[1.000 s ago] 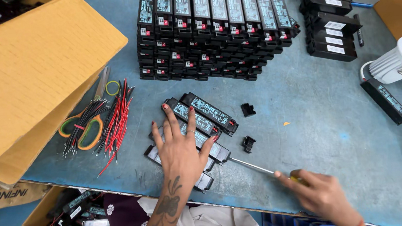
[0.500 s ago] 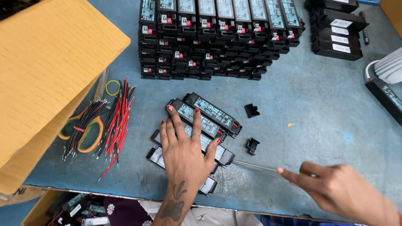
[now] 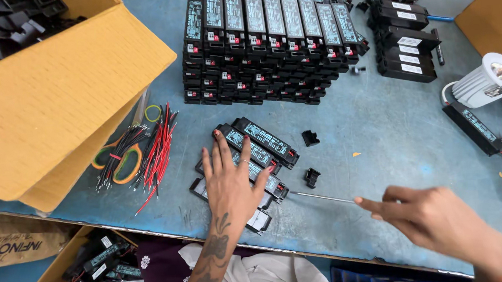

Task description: The person uses a screwdriver to pry open black rectangular electronic modules, removes small black plastic pieces, and stacks the opened units. The person also handles cardboard boxes and bundles of wires on the table.

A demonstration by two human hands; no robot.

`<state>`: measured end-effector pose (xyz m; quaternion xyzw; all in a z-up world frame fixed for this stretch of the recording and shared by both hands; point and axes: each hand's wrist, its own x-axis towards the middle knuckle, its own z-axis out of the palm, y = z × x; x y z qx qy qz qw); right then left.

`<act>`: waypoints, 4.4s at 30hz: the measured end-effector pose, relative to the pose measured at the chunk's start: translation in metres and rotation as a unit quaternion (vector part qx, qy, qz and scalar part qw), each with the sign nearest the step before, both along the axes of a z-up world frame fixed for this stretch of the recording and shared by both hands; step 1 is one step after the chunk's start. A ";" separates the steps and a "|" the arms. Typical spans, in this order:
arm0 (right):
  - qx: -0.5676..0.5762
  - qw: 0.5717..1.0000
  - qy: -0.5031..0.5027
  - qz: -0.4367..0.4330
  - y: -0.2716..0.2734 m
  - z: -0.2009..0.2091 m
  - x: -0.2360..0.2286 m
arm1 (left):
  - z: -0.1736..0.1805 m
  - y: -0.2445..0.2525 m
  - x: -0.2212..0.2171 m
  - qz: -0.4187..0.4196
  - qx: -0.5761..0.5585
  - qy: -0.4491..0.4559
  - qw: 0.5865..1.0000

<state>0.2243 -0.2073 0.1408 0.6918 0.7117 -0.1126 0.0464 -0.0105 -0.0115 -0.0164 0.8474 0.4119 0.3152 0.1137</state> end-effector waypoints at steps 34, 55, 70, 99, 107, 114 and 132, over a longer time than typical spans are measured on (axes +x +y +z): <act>-0.026 0.997 0.047 0.047 -0.031 -0.063 -0.030 | 0.006 -0.023 -0.002 0.075 -0.008 0.036 0.996; -0.079 0.975 -0.075 0.194 0.040 0.018 -0.074 | 0.007 -0.052 -0.039 -0.162 0.005 0.036 0.986; 0.121 0.991 0.049 -0.003 -0.032 -0.063 -0.029 | -0.008 -0.049 -0.036 -0.108 -0.147 -0.222 0.958; -0.035 0.996 0.059 0.048 0.016 -0.030 -0.017 | 0.007 -0.028 -0.017 -0.150 -0.035 -0.024 0.988; -0.013 0.989 -0.034 0.143 0.062 0.000 -0.052 | -0.001 -0.018 -0.031 -0.165 -0.145 -0.123 0.968; 0.081 0.987 -0.032 0.132 0.027 -0.051 -0.032 | -0.007 0.015 -0.047 0.022 -0.020 -0.063 0.998; -0.015 0.998 0.049 0.042 0.014 -0.051 -0.030 | -0.006 -0.005 -0.033 -0.008 0.008 -0.061 0.998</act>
